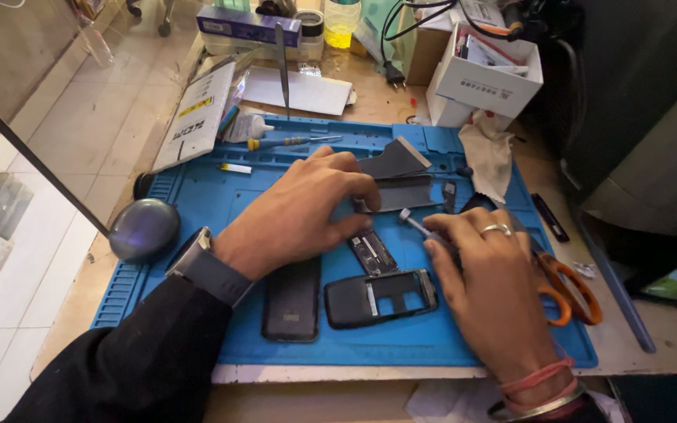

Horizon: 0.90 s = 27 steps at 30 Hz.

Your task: The person disassembles a mobile phone on a blue work mat, removing the back cover, battery, and internal components. They use a screwdriver to loosen screws and separate parts, then handle the battery and casing pieces before placing them on the mat.

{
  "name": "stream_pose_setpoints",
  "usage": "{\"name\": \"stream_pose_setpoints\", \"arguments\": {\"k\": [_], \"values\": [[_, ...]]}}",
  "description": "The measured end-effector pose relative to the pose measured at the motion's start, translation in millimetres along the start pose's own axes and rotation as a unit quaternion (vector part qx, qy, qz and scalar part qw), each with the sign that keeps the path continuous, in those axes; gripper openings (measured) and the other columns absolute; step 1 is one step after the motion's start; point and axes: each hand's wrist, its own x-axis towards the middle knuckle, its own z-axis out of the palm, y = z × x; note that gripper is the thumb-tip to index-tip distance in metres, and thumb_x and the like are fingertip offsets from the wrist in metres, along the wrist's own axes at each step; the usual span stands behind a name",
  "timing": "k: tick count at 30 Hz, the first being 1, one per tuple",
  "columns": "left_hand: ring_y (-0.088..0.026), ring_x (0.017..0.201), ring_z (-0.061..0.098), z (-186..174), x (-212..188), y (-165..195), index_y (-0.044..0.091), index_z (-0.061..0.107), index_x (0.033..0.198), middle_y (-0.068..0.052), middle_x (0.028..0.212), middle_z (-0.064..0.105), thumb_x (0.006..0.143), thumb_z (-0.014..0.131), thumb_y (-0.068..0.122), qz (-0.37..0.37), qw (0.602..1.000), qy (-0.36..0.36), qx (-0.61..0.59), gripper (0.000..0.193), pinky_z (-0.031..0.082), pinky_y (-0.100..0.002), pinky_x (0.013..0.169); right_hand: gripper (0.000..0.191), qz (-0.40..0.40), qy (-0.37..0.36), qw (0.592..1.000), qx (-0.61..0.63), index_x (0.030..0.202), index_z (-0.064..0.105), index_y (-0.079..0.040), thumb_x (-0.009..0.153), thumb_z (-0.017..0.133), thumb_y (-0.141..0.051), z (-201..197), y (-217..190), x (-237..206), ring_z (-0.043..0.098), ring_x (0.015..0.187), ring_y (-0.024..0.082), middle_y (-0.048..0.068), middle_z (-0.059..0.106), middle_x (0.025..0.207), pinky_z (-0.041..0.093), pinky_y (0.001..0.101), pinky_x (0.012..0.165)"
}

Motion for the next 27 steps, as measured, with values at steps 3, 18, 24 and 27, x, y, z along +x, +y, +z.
{"name": "stream_pose_setpoints", "arguments": {"k": [3,18,24,27], "values": [[-0.032,0.104,0.060,0.5,-0.9,-1.4,0.010,0.076,0.095,-0.011,0.103,0.068,0.079,0.076,0.012,-0.010,1.000,-0.004,0.002,0.016,0.048,-0.043,0.093,0.024,0.006,0.003,1.000,-0.009,0.110,0.071,-0.005,0.095,0.058,-0.018,0.0,-0.2,-0.8,0.060,0.100,0.029,0.011,0.067,0.099,0.042,0.0463,0.087],[-0.032,0.110,0.063,-1.6,-0.8,-1.1,0.006,0.074,0.091,-0.013,0.106,0.067,0.082,0.073,0.011,-0.023,0.999,0.025,-0.038,0.010,0.049,-0.043,0.096,0.027,0.159,0.000,0.983,0.091,0.108,0.064,-0.003,0.106,0.045,-0.022,-4.0,-2.7,3.4,0.072,0.075,0.027,0.013,0.070,0.079,0.054,0.0403,0.068],[-0.035,0.114,0.057,1.9,-2.1,-5.8,0.005,0.071,0.113,-0.015,0.119,0.065,0.084,0.076,0.024,-0.068,0.993,0.081,0.059,0.035,0.046,-0.047,0.094,0.035,0.216,-0.062,0.969,0.105,0.113,0.066,-0.008,0.093,0.067,-0.037,-7.4,-4.2,8.4,0.066,0.067,0.028,0.014,0.067,0.075,0.051,0.0411,0.060],[-0.034,0.116,0.056,3.5,-4.5,-10.5,0.008,0.073,0.111,-0.013,0.119,0.066,0.085,0.074,0.029,-0.105,0.988,0.071,0.093,0.034,0.045,-0.049,0.092,0.031,0.168,-0.045,0.980,0.095,0.113,0.069,-0.007,0.092,0.064,-0.030,-8.0,-5.1,6.9,0.069,0.065,0.027,0.015,0.071,0.076,0.050,0.0418,0.059]]}}
